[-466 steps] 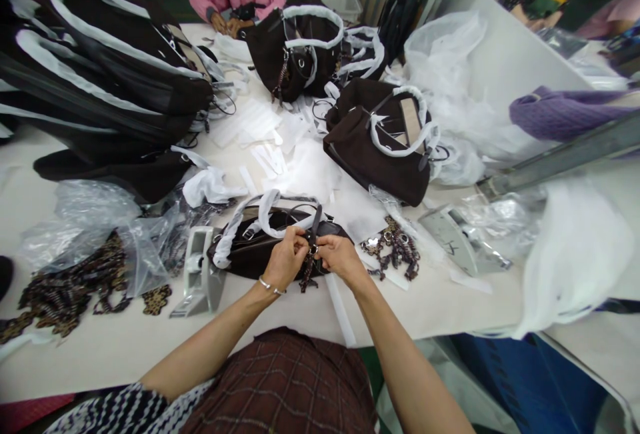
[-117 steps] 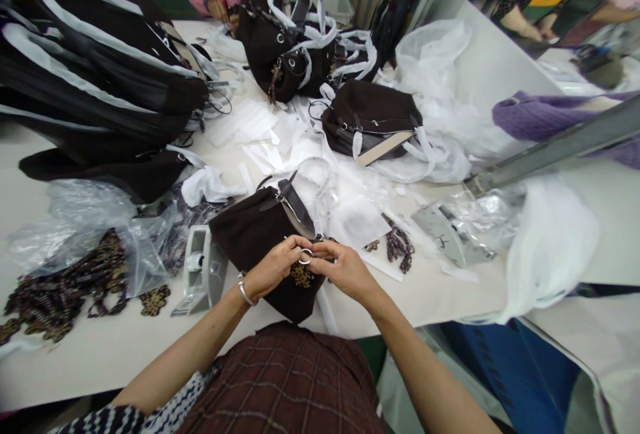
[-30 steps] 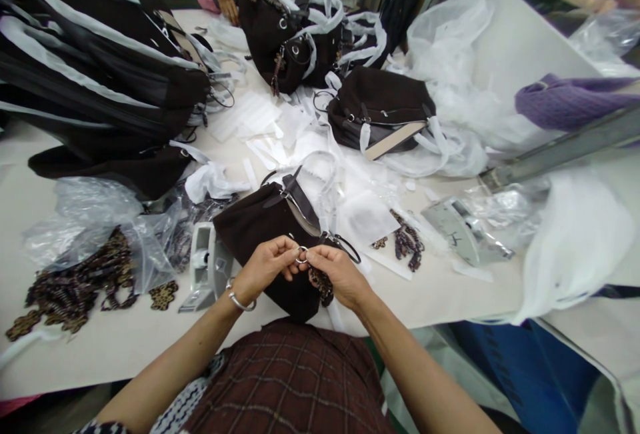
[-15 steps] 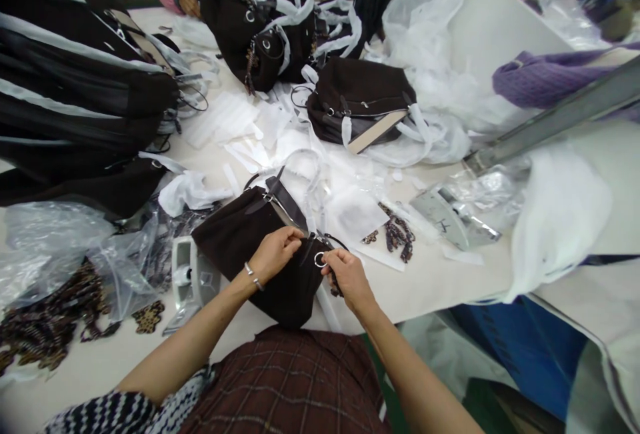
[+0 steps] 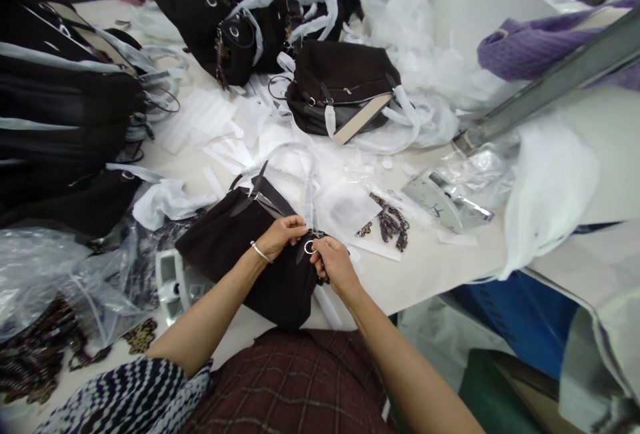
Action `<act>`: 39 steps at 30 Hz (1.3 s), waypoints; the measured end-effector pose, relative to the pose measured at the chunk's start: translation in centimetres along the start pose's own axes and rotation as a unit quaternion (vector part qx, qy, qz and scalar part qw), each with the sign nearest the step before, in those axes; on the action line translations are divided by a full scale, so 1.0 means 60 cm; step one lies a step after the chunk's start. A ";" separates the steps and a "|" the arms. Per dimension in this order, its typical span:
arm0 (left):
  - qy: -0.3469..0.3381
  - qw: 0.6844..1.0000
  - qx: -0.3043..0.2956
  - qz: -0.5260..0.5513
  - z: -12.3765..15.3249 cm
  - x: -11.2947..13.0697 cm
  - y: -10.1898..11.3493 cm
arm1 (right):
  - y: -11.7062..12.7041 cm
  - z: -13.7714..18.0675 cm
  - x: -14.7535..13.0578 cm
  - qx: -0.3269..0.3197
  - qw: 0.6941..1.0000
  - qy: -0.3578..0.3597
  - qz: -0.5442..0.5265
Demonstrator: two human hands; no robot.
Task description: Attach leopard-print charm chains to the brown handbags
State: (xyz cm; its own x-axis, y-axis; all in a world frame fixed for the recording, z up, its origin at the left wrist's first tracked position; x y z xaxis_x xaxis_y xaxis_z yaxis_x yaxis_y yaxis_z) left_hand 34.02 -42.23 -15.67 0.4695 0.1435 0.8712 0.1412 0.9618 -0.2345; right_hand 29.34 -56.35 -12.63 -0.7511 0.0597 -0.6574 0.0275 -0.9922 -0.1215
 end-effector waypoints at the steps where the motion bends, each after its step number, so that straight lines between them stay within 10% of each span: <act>1: -0.011 0.999 0.001 0.034 -0.001 0.005 -0.004 | 0.000 0.001 -0.005 0.000 1.000 0.000 -0.001; 39: -0.038 0.999 0.026 0.025 0.071 0.000 -0.004 | -0.004 0.017 -0.032 0.105 0.977 0.115 0.148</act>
State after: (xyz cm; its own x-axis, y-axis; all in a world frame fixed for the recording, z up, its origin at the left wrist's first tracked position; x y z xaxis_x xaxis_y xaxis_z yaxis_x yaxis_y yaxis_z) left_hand 30.27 -41.46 -13.75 0.4072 0.2070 0.8896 0.0725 0.9636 -0.2574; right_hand 30.13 -56.34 -10.57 -0.5620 -0.2347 -0.7931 0.0665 -0.9686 0.2395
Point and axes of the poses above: each hand's wrist, its own z-axis away from the middle knuckle, its own y-axis out of the back of the hand, x = y × z, the point moved 5 cm from there along -z, towards the middle knuckle, and after that the axes turned 4 degrees about -y, right-handed, at the moved point
